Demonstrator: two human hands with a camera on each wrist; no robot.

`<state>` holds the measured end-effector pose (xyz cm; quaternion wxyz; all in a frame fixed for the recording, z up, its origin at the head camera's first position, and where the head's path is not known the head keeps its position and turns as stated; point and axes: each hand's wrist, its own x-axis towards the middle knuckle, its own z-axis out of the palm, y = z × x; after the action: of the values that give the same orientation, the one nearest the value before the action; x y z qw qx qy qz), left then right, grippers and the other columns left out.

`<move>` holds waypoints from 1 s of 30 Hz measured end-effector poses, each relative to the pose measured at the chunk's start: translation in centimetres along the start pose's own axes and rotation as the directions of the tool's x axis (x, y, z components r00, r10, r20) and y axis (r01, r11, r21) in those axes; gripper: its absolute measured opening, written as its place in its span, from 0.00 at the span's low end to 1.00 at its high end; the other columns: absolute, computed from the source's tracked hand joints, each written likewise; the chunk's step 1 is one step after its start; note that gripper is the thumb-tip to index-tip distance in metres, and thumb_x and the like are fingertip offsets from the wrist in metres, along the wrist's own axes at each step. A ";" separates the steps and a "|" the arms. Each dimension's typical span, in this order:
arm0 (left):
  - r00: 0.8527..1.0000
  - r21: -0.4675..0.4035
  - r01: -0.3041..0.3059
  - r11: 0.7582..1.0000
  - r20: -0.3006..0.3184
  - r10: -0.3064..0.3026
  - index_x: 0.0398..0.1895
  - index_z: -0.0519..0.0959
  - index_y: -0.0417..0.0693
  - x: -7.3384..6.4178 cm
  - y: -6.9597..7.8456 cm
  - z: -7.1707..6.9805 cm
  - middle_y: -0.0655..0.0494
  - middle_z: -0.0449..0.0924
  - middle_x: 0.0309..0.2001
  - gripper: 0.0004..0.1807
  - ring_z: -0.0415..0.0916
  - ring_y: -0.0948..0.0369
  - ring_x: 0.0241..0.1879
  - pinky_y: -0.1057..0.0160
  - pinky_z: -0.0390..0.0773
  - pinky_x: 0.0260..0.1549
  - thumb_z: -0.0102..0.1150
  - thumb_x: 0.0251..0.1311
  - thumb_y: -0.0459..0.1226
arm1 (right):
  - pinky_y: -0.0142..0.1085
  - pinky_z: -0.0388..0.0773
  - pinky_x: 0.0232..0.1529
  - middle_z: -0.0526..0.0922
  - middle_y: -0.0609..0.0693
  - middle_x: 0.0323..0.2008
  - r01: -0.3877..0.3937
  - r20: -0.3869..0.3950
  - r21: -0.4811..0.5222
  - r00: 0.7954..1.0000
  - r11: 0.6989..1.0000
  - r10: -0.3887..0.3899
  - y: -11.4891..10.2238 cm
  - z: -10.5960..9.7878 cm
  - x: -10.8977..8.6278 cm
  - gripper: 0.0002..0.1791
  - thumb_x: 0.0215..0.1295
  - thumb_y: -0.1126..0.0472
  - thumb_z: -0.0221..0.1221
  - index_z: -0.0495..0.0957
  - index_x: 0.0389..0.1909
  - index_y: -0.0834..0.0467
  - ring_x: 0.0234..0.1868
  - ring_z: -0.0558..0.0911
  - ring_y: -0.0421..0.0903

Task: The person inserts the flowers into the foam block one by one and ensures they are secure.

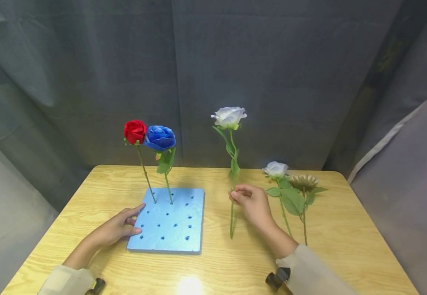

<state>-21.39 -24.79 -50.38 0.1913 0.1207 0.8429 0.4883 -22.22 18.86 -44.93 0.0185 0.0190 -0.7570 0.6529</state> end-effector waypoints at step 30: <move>1.000 -0.008 -0.018 1.000 0.017 0.018 0.83 0.52 0.44 0.1 -0.3 -0.1 0.32 0.60 0.64 0.45 0.79 0.54 0.44 0.60 0.86 0.37 0.66 0.68 0.36 | 0.44 0.86 0.47 0.86 0.69 0.45 0.189 -0.004 0.065 0.982 0.980 -0.189 -2.4 6.2 3.7 0.11 0.69 0.76 0.61 0.80 0.50 0.76 0.43 0.89 0.49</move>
<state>-21.54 -24.99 -50.59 0.1945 0.1319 0.8381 0.4924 -25.77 12.40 -43.22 0.0790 0.0919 -0.7301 0.6725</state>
